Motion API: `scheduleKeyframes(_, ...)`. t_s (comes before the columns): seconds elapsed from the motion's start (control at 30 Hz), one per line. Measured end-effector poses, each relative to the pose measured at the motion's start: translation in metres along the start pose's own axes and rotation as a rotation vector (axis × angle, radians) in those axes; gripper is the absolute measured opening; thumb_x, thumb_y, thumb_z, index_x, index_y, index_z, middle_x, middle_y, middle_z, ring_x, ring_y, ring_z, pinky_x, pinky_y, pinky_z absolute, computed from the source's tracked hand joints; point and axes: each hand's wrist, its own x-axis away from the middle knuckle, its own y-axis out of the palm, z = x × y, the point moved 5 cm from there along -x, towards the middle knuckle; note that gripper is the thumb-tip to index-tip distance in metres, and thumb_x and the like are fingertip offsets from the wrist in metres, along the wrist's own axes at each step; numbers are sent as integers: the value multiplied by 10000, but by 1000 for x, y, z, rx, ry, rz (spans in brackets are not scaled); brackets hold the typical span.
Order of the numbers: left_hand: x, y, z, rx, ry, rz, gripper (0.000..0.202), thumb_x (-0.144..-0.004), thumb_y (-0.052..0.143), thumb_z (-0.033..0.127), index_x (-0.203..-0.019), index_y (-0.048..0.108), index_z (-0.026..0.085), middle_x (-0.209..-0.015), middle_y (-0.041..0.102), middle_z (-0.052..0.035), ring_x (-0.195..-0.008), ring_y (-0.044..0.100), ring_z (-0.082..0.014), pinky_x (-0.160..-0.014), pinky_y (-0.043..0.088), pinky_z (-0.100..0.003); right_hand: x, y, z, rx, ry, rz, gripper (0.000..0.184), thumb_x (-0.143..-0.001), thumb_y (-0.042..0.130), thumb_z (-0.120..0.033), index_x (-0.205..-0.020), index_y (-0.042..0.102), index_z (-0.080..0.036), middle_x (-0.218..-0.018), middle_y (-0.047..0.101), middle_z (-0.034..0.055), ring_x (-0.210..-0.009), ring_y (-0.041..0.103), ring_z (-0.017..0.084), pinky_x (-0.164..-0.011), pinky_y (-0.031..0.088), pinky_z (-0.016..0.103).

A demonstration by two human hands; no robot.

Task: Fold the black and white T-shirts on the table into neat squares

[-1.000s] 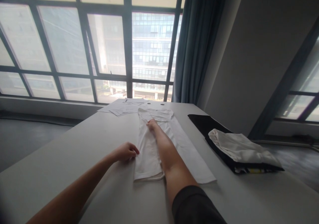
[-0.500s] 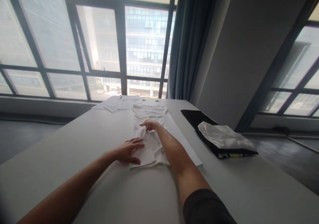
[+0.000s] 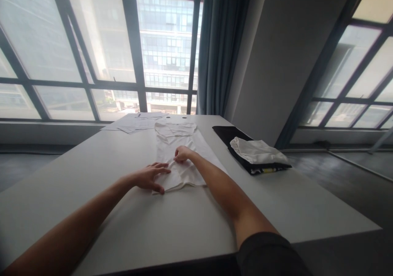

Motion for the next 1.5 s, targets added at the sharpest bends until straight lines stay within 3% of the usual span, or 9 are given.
scheduleKeyframes(0.13,4,-2,8,-31,-14,-61,1034,-560,815,699,-1464,473,334,-1620,263,-117,-1475,194,-419,-1167,228,-558,21,-28,26,294,-38,228,278,-769,768,-383,-942,728,-168,-878,746,63,-750,664,157,-616,452,205)
scheduleKeyframes(0.27,6,-10,24,-45,28,-16,573,-705,777,499,-1226,677,284,-1257,596,-94,-1134,578,-287,-968,465,-383,50,-67,74,443,77,410,146,-824,673,-254,-937,739,-190,-994,742,66,-895,657,179,-705,448,217)
scheduleKeyframes(0.43,6,-19,36,-79,102,63,174,-785,543,168,-846,704,196,-854,660,-37,-773,596,-171,-710,452,-259,86,-81,124,384,34,286,277,-753,613,-59,-979,750,-142,-963,734,78,-810,626,148,-707,431,209)
scheduleKeyframes(0.57,6,-27,23,-85,56,181,130,-847,444,222,-799,562,196,-781,625,-45,-705,564,-188,-663,437,-293,109,-81,148,255,39,95,468,-635,604,12,-1052,757,-133,-954,722,84,-778,629,154,-685,459,215)
scheduleKeyframes(0.77,10,-44,-8,56,-104,481,221,-929,321,325,-941,507,207,-704,598,-37,-661,582,-218,-650,445,-324,122,-75,140,217,-40,-1,851,-411,847,-97,-1235,716,-267,-1340,596,98,-1213,562,336,-1000,469,365)
scheduleKeyframes(0.87,12,-47,-12,132,-116,526,267,-929,388,417,-956,545,202,-740,641,-44,-691,611,-222,-658,454,-317,121,-65,122,229,-121,22,821,-476,876,-225,-1274,688,-264,-1450,513,100,-1351,449,333,-1117,369,386)
scheduleKeyframes(1.07,13,-36,-21,347,-43,248,396,-660,758,468,-918,677,179,-824,712,-39,-775,636,-221,-695,481,-290,116,-51,94,116,-333,169,258,-736,749,-386,-891,767,-181,-1175,666,113,-1084,610,266,-1019,439,359)
scheduleKeyframes(1.3,19,-44,-22,461,55,195,353,-715,751,419,-952,737,157,-836,715,-36,-810,640,-206,-779,501,-317,111,-68,105,-179,-312,353,615,-793,526,-771,-776,621,-164,-743,605,18,-731,549,177,-696,470,279)
scheduleKeyframes(1.5,11,-22,-17,249,132,172,330,-746,748,476,-938,758,209,-1308,641,-120,-1207,575,-285,-1078,407,-401,114,-79,124,-386,-233,307,695,-673,617,-818,-866,639,-151,-791,629,23,-744,574,169,-709,475,275)
